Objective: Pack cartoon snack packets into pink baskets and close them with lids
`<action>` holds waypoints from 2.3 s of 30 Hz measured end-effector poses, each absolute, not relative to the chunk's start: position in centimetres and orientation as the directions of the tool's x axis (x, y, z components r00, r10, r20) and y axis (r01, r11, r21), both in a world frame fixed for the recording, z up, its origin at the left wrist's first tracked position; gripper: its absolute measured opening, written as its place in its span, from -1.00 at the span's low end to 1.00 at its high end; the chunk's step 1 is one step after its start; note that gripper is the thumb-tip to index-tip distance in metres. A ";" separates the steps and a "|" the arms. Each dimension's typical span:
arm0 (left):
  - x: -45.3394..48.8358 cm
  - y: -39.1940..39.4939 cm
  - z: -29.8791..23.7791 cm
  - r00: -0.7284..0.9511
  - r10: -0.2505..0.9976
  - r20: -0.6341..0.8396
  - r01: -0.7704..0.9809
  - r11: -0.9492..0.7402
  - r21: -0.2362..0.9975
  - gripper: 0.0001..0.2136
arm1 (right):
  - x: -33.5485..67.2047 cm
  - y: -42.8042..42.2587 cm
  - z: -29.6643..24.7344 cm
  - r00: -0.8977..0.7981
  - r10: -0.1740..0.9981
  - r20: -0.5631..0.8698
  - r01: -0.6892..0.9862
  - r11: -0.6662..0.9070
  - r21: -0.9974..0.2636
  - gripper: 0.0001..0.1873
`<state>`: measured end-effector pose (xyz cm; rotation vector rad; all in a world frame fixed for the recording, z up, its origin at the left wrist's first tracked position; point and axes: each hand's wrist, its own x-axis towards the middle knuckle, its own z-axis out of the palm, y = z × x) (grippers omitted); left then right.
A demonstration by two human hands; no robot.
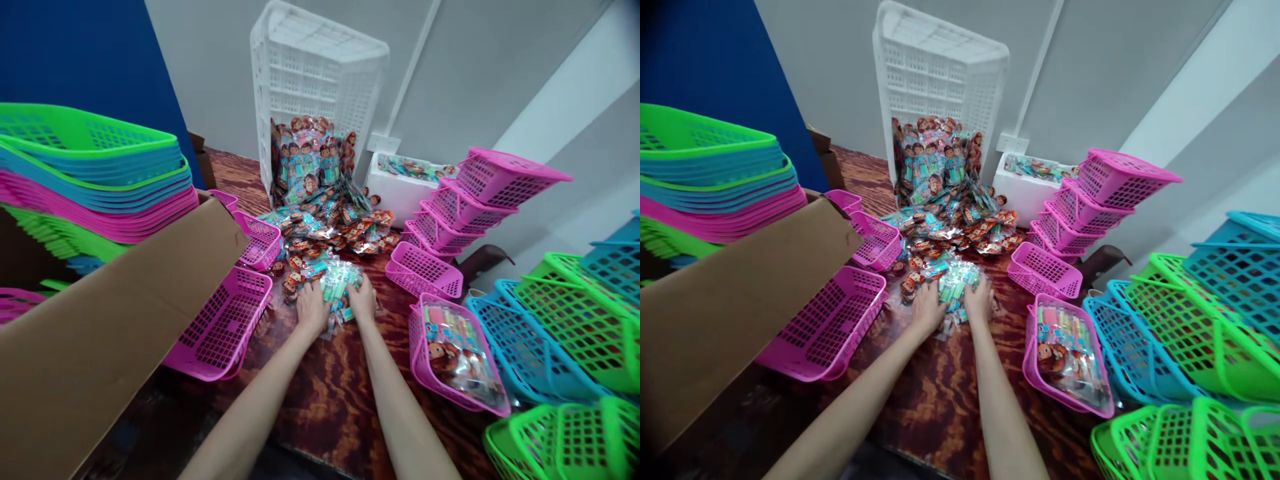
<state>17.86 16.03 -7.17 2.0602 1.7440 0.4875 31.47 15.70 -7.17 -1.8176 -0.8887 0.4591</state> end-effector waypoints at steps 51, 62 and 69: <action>7.9 5.4 -4.6 0.846 0.529 0.068 0.520 -0.846 0.113 -0.80 | 29.7 6.1 -6.4 0.078 0.985 0.156 0.970 -0.039 -0.239 -0.81; 6.4 5.1 -5.7 0.782 0.582 0.220 0.565 -0.813 0.144 -0.82 | 26.3 1.7 -6.7 -0.114 0.993 0.004 0.713 0.085 -0.696 -0.86; 6.3 6.1 -5.8 0.810 0.545 0.216 0.513 -0.837 0.189 -0.70 | 28.8 -1.8 -5.5 -0.105 0.994 -0.029 0.709 0.054 -0.703 -0.77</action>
